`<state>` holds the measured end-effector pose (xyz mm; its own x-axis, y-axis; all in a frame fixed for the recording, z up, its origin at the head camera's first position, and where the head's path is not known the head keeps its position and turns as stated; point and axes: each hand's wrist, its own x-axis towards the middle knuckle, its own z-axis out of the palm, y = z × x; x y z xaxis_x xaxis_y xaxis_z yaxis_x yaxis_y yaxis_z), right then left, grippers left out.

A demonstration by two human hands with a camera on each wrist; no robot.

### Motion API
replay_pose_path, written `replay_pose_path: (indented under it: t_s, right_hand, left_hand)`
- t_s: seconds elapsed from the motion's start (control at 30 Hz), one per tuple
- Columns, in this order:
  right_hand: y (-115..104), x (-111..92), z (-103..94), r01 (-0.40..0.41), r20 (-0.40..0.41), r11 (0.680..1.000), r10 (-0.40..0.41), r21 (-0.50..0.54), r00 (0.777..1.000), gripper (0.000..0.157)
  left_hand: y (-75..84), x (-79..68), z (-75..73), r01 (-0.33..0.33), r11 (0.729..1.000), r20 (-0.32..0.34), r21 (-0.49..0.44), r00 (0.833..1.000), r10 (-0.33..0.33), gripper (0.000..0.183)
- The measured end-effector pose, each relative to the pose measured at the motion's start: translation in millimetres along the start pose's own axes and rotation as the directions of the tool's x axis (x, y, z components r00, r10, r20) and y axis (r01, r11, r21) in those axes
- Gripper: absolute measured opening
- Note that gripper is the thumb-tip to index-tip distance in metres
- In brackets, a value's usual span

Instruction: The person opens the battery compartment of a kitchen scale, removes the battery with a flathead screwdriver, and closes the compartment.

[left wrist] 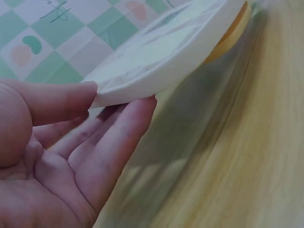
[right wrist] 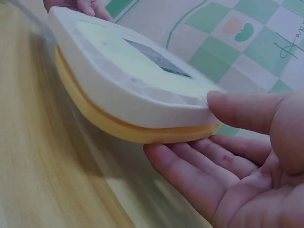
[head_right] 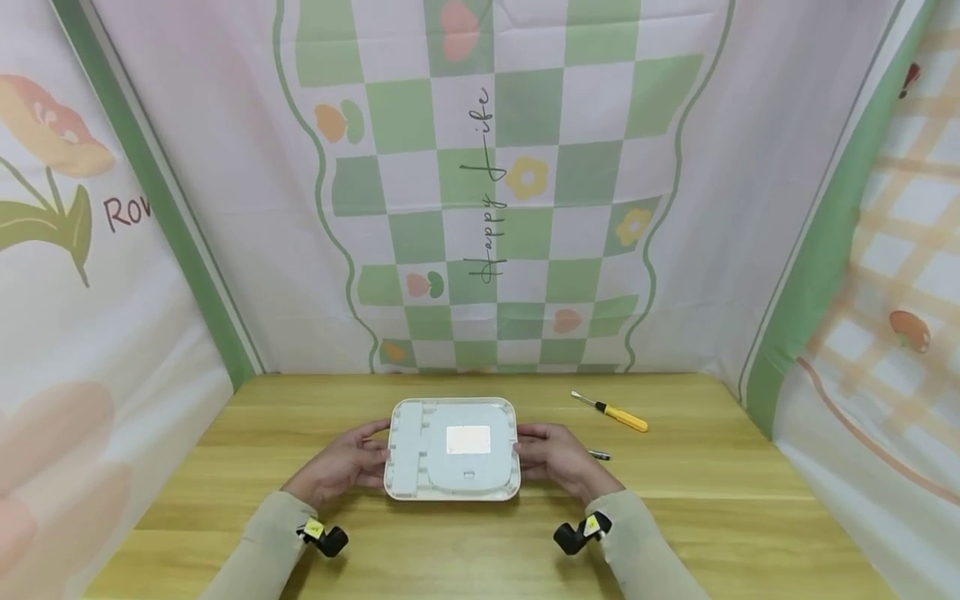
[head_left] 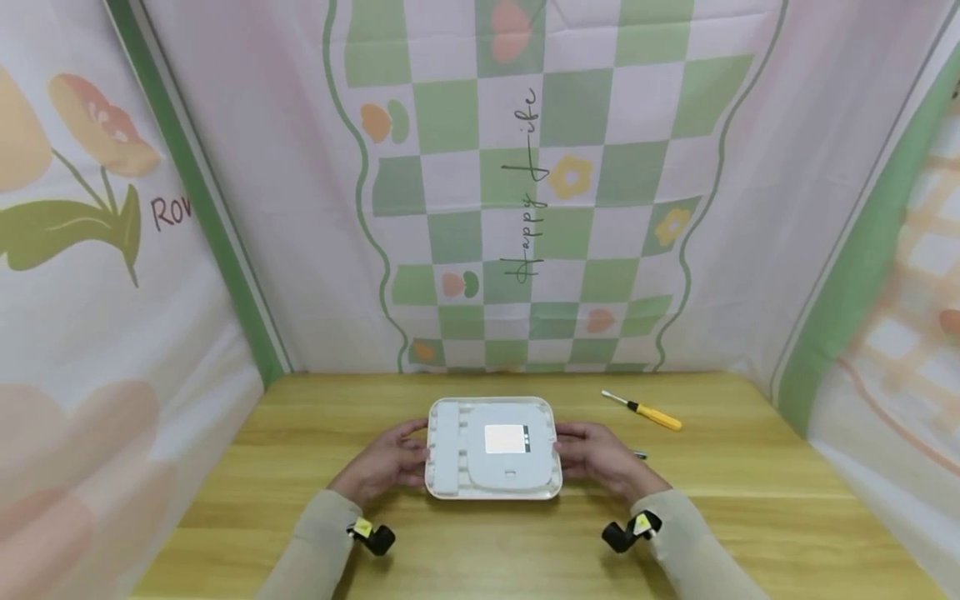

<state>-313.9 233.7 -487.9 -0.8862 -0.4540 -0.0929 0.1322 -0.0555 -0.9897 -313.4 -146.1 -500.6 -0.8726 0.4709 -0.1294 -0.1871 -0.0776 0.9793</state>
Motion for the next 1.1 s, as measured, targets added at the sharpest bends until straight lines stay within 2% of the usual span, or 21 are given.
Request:
replay_pose_path:
  t_s: [0.27, 0.47, 0.77, 1.1]
  right_hand:
    - [-3.9, 3.1, -2.7, 0.008, -0.034, 1.000, -0.008, 0.005, 0.999, 0.061]
    - [0.5, 5.4, -5.6, 0.029, -0.013, 1.000, -0.029, 0.002, 1.000, 0.057]
    - [0.8, 4.1, -3.8, 0.025, -0.012, 1.000, -0.025, 0.013, 1.000, 0.058]
    - [-1.2, 3.4, -3.9, 0.043, -0.075, 0.999, -0.044, -0.009, 0.996, 0.063]
  left_hand:
    - [7.6, -3.2, 3.0, -0.048, 0.999, -0.018, 0.007, 0.999, 0.048, 0.068]
    - [7.5, -3.6, 2.6, -0.053, 0.998, -0.009, 0.026, 0.999, 0.053, 0.069]
    - [4.6, -2.4, 1.0, -0.059, 0.998, -0.007, 0.006, 0.998, 0.059, 0.077]
    - [8.1, -3.1, 3.4, -0.072, 0.997, -0.040, -0.016, 0.997, 0.071, 0.076]
